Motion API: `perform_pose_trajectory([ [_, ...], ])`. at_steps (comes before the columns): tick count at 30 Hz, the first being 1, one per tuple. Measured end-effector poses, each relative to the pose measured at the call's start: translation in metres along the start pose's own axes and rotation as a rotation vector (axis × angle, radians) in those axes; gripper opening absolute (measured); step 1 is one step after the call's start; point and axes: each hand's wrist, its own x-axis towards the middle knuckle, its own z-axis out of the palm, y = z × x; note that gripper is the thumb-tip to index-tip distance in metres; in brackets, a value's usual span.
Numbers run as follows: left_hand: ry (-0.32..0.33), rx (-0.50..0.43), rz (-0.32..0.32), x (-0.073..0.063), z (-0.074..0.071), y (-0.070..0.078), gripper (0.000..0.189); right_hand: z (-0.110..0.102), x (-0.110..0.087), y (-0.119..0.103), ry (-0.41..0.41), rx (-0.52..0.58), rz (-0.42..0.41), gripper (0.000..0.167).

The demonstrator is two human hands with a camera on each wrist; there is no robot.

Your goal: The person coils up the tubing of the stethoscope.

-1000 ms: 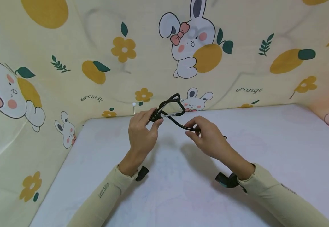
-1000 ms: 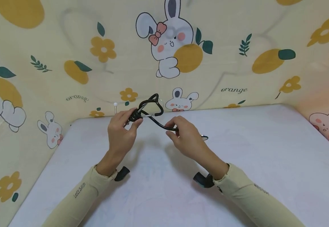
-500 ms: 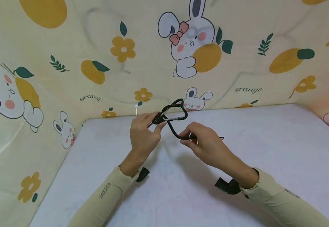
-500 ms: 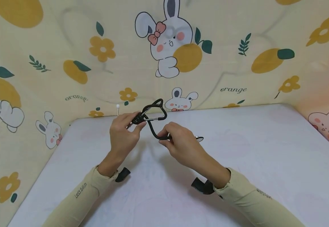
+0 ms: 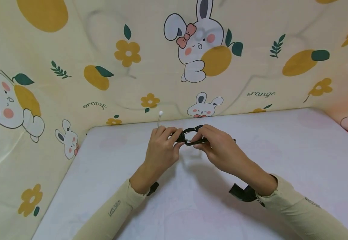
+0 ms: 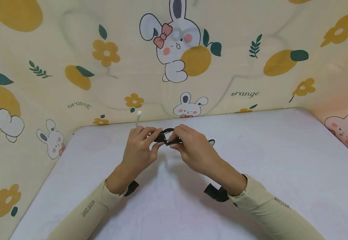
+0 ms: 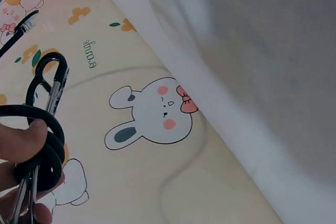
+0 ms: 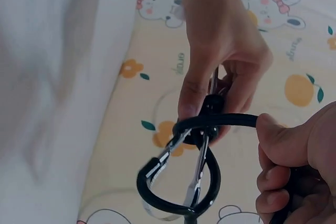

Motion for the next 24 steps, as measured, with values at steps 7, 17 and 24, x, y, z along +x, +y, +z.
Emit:
perform_pose_trajectory([
  [7, -0.050, -0.062, 0.058, 0.001, -0.003, 0.002, 0.036, -0.009, 0.004, 0.003, 0.027, -0.035, 0.025, 0.018],
  [17, -0.147, -0.228, 0.289, 0.003, -0.005, -0.001, 0.033, -0.015, 0.009, 0.017, 0.032, -0.015, 0.037, 0.019],
  [24, -0.101, -0.338, 0.348, 0.004, -0.004, -0.004, 0.037, -0.016, 0.010, 0.028, -0.004, 0.024, 0.130, 0.018],
])
